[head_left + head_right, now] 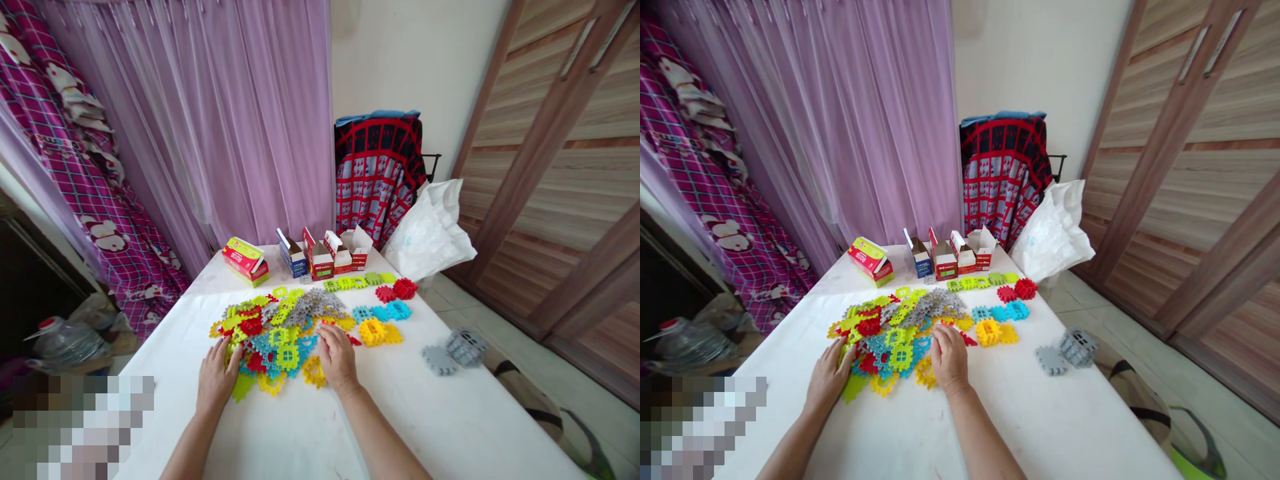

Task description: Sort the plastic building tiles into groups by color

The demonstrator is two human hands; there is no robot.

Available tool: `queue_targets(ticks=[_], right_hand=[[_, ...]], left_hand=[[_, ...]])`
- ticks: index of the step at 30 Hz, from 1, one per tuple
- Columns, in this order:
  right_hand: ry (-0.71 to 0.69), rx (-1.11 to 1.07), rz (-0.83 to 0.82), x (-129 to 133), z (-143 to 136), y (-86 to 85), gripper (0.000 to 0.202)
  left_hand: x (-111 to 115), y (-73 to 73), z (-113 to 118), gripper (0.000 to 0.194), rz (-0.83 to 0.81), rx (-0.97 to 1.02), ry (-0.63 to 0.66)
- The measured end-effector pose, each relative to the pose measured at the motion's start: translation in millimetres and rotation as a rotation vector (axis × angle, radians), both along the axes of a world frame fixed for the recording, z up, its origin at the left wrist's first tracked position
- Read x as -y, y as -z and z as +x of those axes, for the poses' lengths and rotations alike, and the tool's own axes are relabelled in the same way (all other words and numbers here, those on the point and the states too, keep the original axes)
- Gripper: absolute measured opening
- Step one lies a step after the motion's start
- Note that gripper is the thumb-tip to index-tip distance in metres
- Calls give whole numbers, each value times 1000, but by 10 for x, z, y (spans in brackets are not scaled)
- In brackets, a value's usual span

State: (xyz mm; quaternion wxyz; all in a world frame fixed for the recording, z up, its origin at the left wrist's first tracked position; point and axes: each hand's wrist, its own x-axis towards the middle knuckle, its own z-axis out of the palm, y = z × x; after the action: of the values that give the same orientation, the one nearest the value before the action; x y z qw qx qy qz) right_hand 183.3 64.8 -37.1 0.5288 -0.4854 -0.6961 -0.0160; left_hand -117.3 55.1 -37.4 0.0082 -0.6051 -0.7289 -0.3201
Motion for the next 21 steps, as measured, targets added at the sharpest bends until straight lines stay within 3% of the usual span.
queue_targets(ticks=[3,7,10,16,21], right_hand=[[33,108,-137,-235,16,-182,29],[293,273,-665,-731,55,-568,41],[340,319,-882,-989,87,-695,51],[251,430,-908,-981,47,-530,42],[188,423,-858,-948,44,-541,36]], left_hand=[[20,20,11,61,90,75,-23],[34,18,4,61,137,107,6],[17,44,0,54,178,104,9],[7,107,3,50,176,76,30],[45,9,64,51,112,70,67]])
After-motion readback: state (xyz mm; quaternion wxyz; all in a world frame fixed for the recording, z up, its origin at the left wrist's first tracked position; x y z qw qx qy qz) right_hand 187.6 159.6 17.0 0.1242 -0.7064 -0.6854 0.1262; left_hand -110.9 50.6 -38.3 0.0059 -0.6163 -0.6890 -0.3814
